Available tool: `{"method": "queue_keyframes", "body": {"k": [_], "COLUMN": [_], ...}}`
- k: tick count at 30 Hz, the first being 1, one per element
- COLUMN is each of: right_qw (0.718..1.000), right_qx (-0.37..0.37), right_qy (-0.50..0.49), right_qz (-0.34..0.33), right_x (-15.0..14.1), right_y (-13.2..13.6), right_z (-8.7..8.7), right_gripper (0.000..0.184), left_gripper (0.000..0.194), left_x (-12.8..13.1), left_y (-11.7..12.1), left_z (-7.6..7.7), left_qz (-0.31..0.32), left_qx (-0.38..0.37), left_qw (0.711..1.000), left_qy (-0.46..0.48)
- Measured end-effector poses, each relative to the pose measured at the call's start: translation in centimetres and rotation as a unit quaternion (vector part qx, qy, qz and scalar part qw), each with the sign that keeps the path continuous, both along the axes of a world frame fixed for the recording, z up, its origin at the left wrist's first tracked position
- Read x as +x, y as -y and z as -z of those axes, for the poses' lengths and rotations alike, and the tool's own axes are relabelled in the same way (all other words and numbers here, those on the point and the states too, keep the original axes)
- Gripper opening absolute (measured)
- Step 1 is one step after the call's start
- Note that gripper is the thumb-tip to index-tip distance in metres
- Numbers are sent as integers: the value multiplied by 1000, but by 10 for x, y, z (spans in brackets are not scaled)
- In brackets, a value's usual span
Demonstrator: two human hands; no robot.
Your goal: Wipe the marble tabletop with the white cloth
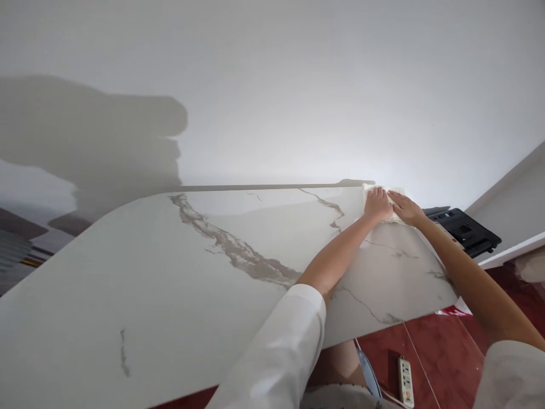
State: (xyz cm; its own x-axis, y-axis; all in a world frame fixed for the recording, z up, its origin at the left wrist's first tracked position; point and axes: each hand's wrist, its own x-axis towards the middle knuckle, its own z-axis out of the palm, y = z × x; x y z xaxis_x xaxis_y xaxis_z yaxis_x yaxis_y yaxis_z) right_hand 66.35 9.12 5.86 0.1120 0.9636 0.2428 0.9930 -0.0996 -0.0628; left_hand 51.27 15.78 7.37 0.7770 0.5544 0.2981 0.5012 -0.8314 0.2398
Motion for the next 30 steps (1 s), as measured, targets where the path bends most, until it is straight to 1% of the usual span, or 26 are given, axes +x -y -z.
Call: {"method": "queue_keyframes", "body": {"k": [4,7,12,15,17,19,22,26,30], "right_qw": [1000,999,998,998,999,998,996,993,992], "right_qx": [19,28,41,43,38,27,14,6,-6], "right_qy": [18,33,43,35,25,11,-6,-11,-23], "right_qz": [9,7,9,11,28,57,87,116,123], "right_x": [-16,-41,-81,-88,-84,-74,-53,-27,-5], "right_y": [43,81,154,190,205,209,198,161,111], "right_z": [1,-1,-1,0,-1,-2,-5,-7,-4], "right_gripper": [55,54,54,55,56,57,58,57,58], "left_gripper": [57,56,57,59,60,60,58,53,51], "left_x": [-13,-31,-64,-71,-65,-52,-27,3,22], "left_y": [35,65,126,156,166,168,156,122,77], "left_z": [1,2,6,7,7,6,4,4,6], "left_qz": [22,34,59,75,89,106,123,127,105], "left_qx": [16,27,48,44,39,30,21,19,11], "left_qw": [1000,999,997,996,995,994,992,991,994], "left_qy": [0,-2,0,9,16,22,30,41,41]}}
